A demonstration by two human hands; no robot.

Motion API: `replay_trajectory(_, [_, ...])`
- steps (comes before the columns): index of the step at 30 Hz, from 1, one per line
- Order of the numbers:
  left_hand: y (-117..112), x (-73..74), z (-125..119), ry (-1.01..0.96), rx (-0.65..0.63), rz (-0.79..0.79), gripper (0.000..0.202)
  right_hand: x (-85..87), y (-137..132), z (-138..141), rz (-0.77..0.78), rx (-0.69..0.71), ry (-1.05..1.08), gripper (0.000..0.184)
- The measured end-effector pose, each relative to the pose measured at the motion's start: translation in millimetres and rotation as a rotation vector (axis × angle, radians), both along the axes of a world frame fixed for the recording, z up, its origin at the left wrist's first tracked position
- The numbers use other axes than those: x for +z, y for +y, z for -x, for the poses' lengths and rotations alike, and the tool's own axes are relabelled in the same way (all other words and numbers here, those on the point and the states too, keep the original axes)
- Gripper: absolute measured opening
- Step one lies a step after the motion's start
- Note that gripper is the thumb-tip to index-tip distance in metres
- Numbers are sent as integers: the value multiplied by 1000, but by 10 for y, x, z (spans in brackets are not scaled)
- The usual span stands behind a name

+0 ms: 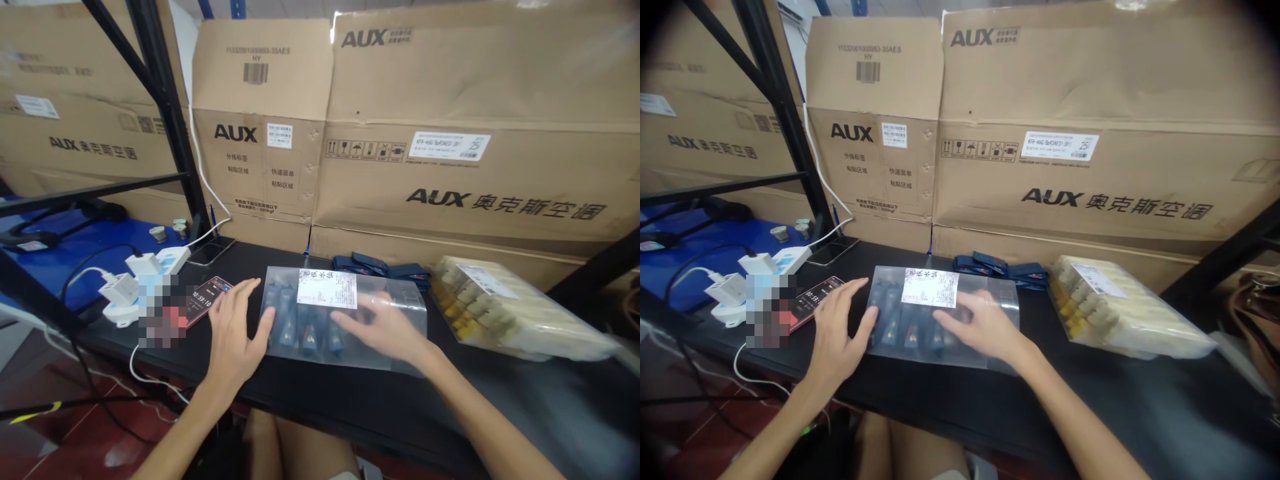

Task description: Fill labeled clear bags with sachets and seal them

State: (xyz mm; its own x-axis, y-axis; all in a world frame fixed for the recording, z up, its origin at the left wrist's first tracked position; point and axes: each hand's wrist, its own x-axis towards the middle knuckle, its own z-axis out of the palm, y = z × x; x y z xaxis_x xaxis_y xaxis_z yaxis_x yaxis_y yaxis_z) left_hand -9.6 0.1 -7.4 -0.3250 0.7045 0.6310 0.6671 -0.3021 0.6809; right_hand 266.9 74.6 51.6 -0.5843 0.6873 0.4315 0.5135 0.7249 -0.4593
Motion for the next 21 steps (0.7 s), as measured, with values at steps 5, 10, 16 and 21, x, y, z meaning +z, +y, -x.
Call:
replay_trajectory(5, [124,-143,239,328,219,111,51,-66,92,-22,12,-28,-12,31])
replay_trajectory(10, [164,-302,241,419,275,166,57,-91,132,-17,65,1,16,35])
replay_trajectory(16, [158,-336,262,470,303,223,61,-74,115,-10,59,19,19,34])
replay_trajectory(21, [156,-324,267,544,322,284,65,-94,108,-11,27,25,4,34])
